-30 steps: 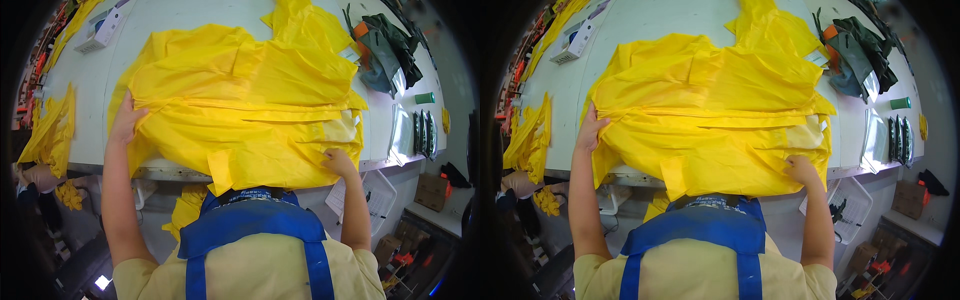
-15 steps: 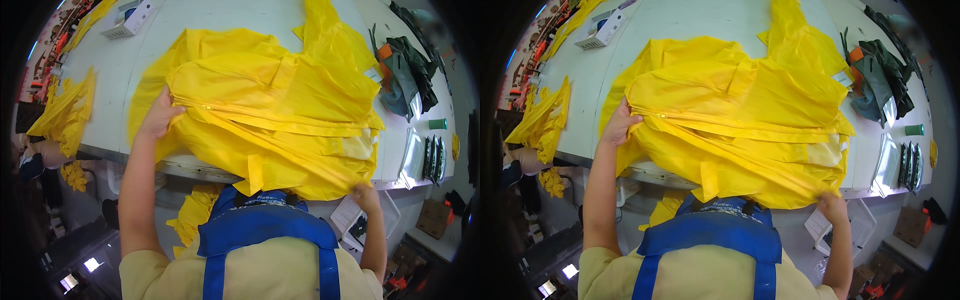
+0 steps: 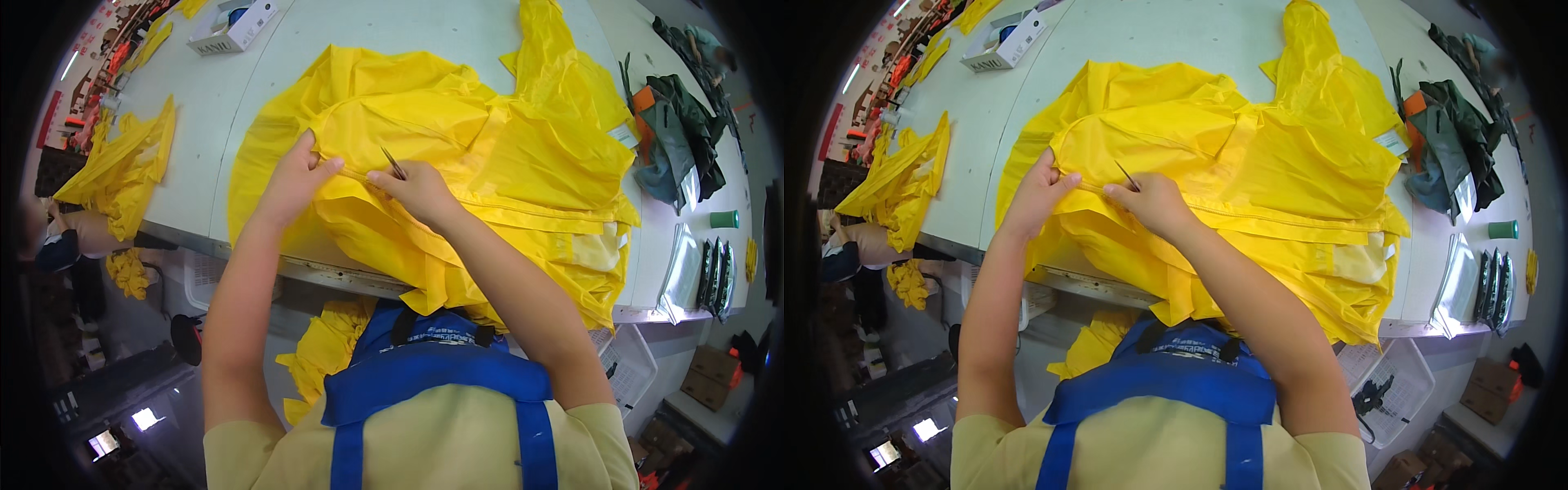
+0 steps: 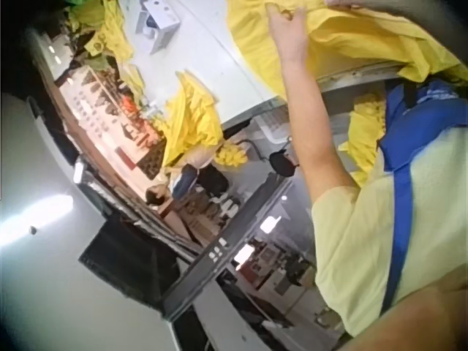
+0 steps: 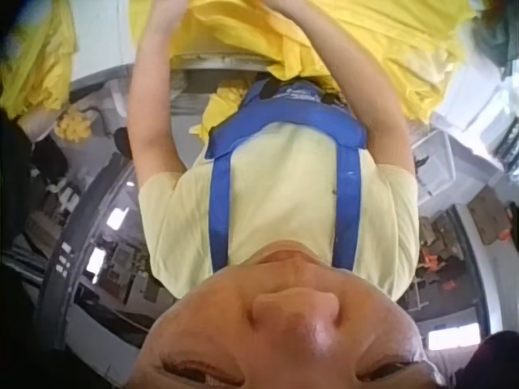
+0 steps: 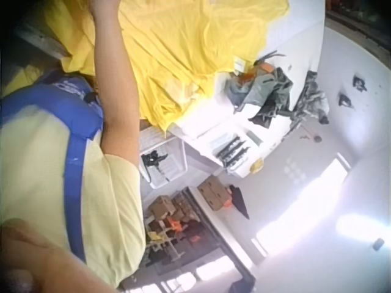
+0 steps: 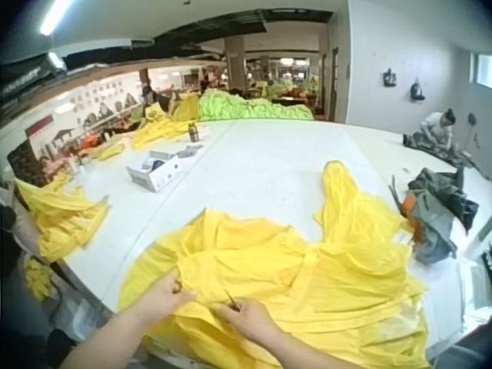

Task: The person folds a yellow raincoat on a table, smooths it out, and places it into a plastic bag. They repeat this process with another yellow raincoat, folding and bagging it as well.

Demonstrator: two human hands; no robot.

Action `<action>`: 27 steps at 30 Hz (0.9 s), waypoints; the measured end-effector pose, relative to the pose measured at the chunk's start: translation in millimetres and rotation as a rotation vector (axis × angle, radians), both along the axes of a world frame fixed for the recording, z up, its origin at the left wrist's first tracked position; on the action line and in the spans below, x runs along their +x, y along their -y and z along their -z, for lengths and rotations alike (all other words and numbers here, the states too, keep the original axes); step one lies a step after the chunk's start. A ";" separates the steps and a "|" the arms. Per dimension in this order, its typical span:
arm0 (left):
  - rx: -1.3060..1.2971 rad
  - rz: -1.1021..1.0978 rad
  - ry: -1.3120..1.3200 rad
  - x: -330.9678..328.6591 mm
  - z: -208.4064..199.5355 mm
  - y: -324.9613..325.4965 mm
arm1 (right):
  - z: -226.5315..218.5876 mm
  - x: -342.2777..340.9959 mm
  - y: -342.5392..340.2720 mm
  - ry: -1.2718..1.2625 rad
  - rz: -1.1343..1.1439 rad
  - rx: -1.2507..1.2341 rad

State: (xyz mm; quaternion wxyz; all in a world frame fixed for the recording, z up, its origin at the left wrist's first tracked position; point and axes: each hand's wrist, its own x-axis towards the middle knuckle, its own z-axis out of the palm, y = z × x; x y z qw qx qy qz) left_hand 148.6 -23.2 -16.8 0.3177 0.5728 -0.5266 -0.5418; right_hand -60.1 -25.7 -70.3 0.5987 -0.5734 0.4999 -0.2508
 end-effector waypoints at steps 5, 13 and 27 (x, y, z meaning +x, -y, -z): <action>-0.100 -0.069 0.264 -6.0 -5.4 -2.4 | -11.4 -22.8 3.3 -0.249 -0.125 -0.236; -0.167 -0.311 -0.215 50.8 -3.6 19.2 | 8.1 -288.7 -50.9 -0.839 0.012 -0.166; 0.065 -0.311 1.230 185.7 138.4 57.7 | 16.4 -368.4 -88.5 -0.859 0.456 -0.128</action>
